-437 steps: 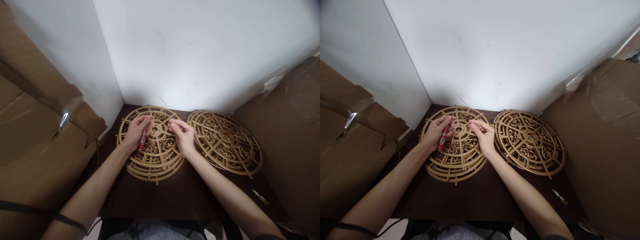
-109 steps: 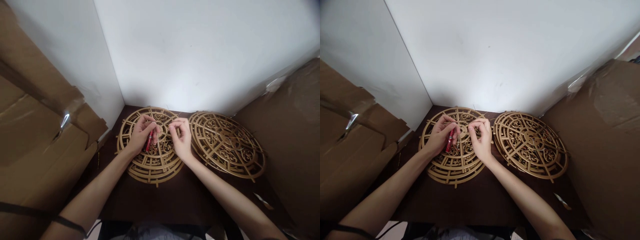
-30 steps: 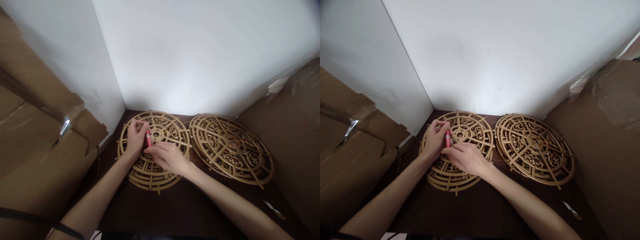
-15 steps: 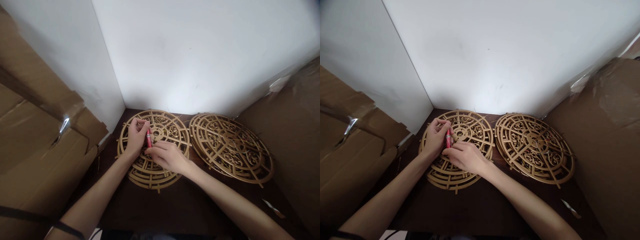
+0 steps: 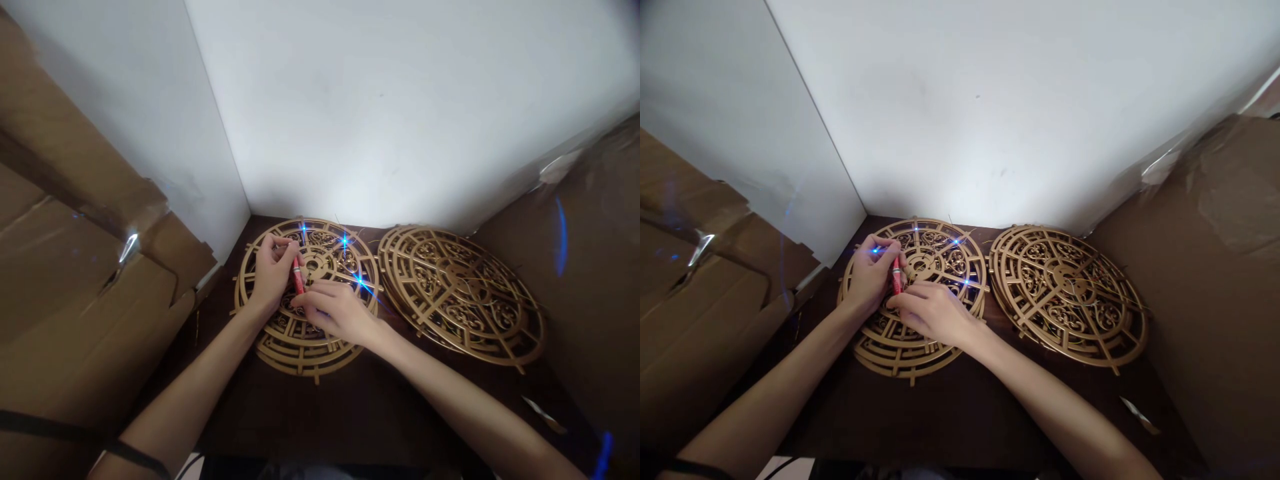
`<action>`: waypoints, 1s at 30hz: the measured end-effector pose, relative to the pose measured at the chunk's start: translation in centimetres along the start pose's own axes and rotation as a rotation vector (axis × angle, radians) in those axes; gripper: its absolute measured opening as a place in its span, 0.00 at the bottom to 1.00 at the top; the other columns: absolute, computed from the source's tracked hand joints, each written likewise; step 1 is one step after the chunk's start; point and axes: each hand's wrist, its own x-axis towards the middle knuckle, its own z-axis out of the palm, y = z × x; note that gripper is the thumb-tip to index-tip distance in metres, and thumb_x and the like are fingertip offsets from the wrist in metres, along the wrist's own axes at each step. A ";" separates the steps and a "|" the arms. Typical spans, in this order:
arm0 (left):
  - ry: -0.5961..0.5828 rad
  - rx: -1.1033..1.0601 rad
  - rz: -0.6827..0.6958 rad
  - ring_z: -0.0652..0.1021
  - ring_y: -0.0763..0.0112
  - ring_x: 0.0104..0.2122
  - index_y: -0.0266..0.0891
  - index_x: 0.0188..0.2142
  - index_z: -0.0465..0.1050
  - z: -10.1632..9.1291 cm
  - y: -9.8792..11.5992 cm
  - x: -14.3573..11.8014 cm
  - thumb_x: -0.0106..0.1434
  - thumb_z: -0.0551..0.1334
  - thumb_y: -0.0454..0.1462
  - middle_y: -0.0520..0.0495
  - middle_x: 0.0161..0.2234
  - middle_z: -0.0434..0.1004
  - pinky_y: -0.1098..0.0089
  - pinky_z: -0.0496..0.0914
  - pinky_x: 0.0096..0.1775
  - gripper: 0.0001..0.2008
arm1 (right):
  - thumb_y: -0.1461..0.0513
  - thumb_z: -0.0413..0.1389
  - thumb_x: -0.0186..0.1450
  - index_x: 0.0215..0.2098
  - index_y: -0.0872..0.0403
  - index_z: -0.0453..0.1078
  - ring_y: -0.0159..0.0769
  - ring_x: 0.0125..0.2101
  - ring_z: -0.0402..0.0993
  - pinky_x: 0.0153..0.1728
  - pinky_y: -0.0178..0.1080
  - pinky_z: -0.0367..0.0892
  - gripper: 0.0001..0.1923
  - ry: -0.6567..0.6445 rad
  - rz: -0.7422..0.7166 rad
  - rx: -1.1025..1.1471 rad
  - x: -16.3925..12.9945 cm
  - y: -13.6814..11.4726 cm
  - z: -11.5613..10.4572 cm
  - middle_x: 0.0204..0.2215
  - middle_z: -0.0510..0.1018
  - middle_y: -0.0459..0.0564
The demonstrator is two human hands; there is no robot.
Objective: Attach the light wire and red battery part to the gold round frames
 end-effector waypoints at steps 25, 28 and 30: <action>-0.004 0.019 -0.014 0.69 0.76 0.11 0.40 0.33 0.57 -0.3 -0.2 0.1 0.57 0.62 0.40 0.58 0.19 0.70 0.77 0.64 0.13 0.13 | 0.65 0.47 0.67 0.40 0.57 0.71 0.31 0.29 0.68 0.31 0.34 0.66 0.11 -0.002 0.003 -0.019 -0.1 0.0 0.0 0.27 0.73 0.49; 0.000 0.021 -0.010 0.69 0.77 0.12 0.40 0.33 0.57 -0.3 -0.2 0.1 0.57 0.62 0.40 0.58 0.19 0.70 0.77 0.64 0.14 0.13 | 0.65 0.47 0.67 0.40 0.58 0.71 0.31 0.29 0.68 0.31 0.34 0.66 0.11 -0.002 -0.008 -0.023 -0.1 0.0 0.0 0.27 0.73 0.49; -0.001 0.018 -0.010 0.69 0.77 0.12 0.40 0.33 0.57 -0.3 -0.2 0.1 0.57 0.62 0.40 0.58 0.19 0.70 0.77 0.64 0.14 0.13 | 0.65 0.47 0.67 0.40 0.58 0.71 0.31 0.29 0.68 0.31 0.34 0.66 0.11 0.009 -0.017 -0.020 -0.1 0.0 0.0 0.27 0.73 0.49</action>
